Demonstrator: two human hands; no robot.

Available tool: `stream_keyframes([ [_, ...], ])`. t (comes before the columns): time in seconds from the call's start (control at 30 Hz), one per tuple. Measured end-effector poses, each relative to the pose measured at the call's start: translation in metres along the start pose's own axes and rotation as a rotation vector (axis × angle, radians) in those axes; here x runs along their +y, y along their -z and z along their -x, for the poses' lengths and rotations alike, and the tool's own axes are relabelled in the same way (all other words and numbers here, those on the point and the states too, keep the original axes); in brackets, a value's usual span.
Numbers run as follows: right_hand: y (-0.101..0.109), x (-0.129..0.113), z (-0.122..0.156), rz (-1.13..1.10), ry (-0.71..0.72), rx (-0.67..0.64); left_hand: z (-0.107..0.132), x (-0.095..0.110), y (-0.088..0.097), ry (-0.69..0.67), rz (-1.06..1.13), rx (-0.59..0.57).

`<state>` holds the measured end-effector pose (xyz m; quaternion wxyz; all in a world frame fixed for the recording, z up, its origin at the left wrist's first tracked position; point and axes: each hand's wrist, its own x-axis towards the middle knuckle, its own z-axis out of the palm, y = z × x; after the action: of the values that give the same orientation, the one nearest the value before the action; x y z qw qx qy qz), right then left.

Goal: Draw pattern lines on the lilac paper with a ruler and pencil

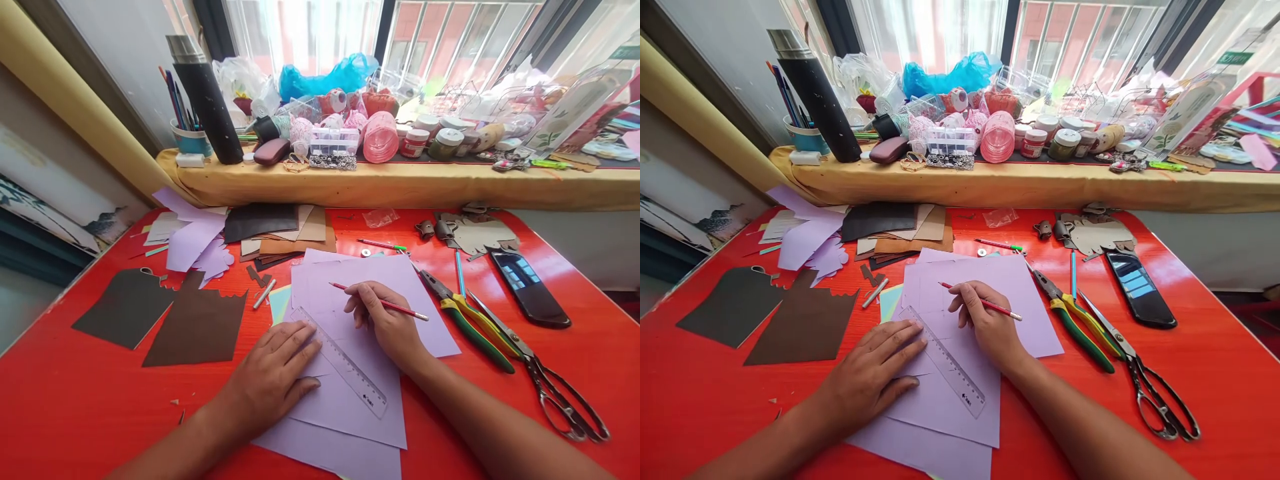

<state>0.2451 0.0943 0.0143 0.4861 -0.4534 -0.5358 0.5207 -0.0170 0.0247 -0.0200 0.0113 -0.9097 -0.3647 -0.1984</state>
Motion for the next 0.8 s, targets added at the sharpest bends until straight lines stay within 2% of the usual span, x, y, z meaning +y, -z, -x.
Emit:
stream_keyframes([
  [0.23,-0.001,-0.004,0.002,0.002,-0.007,-0.041,0.002,0.0,-0.002,0.088,-0.043,0.013],
  [0.47,-0.002,-0.001,0.005,0.035,0.015,-0.085,0.005,0.002,-0.007,0.057,-0.041,0.01],
  [0.63,-0.004,-0.001,0.009,0.068,0.046,-0.121,0.005,0.002,-0.01,0.101,-0.08,0.006],
  [0.8,-0.001,-0.001,0.006,0.046,0.042,-0.06,0.005,0.001,-0.011,0.201,-0.134,0.01],
])
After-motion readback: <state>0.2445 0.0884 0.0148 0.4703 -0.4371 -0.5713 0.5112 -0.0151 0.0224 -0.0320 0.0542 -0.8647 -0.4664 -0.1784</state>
